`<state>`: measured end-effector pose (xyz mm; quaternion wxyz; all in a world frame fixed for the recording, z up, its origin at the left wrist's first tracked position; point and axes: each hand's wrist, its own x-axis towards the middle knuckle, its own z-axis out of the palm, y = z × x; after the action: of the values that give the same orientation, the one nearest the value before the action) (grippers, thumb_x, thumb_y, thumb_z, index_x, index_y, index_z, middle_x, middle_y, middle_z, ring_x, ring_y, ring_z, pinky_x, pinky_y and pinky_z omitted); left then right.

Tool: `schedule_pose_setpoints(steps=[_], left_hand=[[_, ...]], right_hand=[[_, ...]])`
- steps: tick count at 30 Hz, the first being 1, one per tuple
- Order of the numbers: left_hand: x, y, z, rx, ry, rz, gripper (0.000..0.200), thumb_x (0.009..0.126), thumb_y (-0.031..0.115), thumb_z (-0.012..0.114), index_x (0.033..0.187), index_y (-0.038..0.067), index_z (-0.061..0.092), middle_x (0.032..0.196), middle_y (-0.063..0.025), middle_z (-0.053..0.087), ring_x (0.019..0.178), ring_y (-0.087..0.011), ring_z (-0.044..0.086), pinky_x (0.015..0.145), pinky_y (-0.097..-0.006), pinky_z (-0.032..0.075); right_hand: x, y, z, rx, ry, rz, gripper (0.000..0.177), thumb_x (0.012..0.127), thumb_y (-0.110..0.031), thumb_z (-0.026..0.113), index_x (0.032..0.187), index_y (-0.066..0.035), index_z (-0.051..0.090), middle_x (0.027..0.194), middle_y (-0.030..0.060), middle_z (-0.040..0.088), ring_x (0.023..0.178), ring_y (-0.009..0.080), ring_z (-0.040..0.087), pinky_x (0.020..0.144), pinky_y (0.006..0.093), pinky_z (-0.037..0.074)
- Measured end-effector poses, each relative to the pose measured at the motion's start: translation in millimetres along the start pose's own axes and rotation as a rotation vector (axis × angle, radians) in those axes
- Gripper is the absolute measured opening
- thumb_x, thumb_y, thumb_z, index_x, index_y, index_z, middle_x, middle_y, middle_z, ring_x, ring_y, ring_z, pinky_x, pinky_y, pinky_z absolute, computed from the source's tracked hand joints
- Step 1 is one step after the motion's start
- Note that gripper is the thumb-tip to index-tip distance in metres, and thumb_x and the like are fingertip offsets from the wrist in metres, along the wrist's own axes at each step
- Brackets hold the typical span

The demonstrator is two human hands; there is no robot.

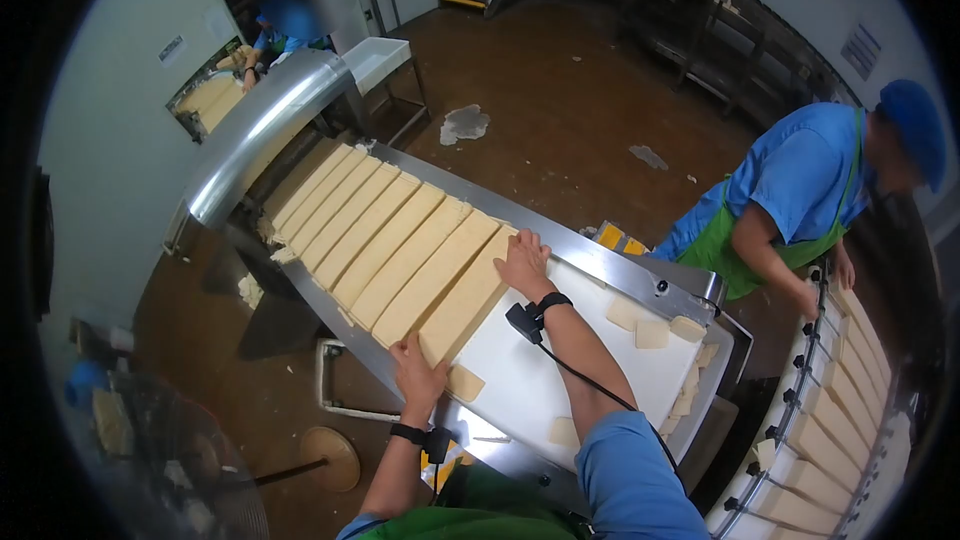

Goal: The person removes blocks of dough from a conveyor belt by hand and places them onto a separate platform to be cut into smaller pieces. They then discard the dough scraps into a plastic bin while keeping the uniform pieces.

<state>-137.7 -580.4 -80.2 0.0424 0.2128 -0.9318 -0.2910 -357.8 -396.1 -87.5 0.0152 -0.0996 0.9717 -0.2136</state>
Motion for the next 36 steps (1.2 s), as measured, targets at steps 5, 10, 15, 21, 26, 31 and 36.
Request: schedule_pose_setpoints(steps=[5,10,15,21,26,31,36], left_hand=[[5,5,3,0.021,-0.072,-0.046,0.087,0.066,0.021,0.084,0.14,0.008,0.039,0.126,-0.0213,0.039,0.108,-0.0431,0.053,0.09,-0.0482,0.048],[8,5,2,0.041,-0.099,0.03,0.086,0.064,0.02,0.086,0.138,0.011,0.043,0.128,-0.0196,0.039,0.109,-0.0413,0.053,0.09,-0.0474,0.048],[6,16,-9,0.071,-0.282,0.303,0.079,0.062,0.018,0.085,0.133,0.016,0.05,0.124,-0.0171,0.045,0.108,-0.0402,0.054,0.088,-0.047,0.049],[-2,47,7,0.105,-0.588,0.64,0.086,0.061,0.027,0.085,0.137,0.02,0.046,0.129,-0.0203,0.048,0.116,-0.0418,0.053,0.096,-0.0491,0.047],[-2,52,42,0.165,-0.588,0.793,0.097,0.054,0.017,0.088,0.137,0.014,0.039,0.128,-0.0203,0.044,0.106,-0.0445,0.055,0.091,-0.0502,0.049],[-32,53,39,0.109,-0.467,0.771,0.082,0.057,0.012,0.084,0.13,0.011,0.045,0.124,-0.0198,0.045,0.107,-0.0453,0.053,0.088,-0.0503,0.047],[-89,78,43,-0.009,-0.284,0.926,0.064,0.067,0.009,0.075,0.126,0.008,0.05,0.123,-0.0208,0.045,0.109,-0.0436,0.05,0.09,-0.0498,0.045]], right_hand=[[10,-5,7,-0.048,0.015,0.142,0.047,0.076,-0.034,0.073,0.109,-0.001,0.065,0.119,0.0129,0.049,0.116,0.0293,0.042,0.092,0.0469,0.032],[-19,9,1,-0.097,0.096,0.178,0.05,0.073,-0.04,0.074,0.108,-0.005,0.067,0.114,0.0131,0.049,0.113,0.0313,0.042,0.088,0.0497,0.035],[-138,61,-34,-0.024,0.129,0.379,0.064,0.077,-0.047,0.071,0.116,0.002,0.06,0.111,0.0187,0.059,0.108,0.034,0.054,0.09,0.0547,0.038],[-279,92,-40,0.057,0.647,0.64,0.064,0.084,-0.037,0.071,0.123,0.008,0.05,0.121,0.0278,0.054,0.112,0.042,0.052,0.101,0.0468,0.04],[-297,84,-35,0.044,0.566,0.754,0.057,0.085,-0.042,0.065,0.115,0.006,0.058,0.109,0.0241,0.06,0.103,0.0385,0.056,0.093,0.0465,0.044],[-325,65,-45,0.209,0.634,0.774,0.06,0.087,-0.039,0.064,0.123,0.008,0.053,0.113,0.0247,0.057,0.107,0.039,0.053,0.096,0.0459,0.041],[-391,54,-76,0.361,0.807,0.885,0.059,0.087,-0.035,0.066,0.128,0.004,0.049,0.122,0.0223,0.054,0.114,0.0395,0.051,0.098,0.0461,0.042]])
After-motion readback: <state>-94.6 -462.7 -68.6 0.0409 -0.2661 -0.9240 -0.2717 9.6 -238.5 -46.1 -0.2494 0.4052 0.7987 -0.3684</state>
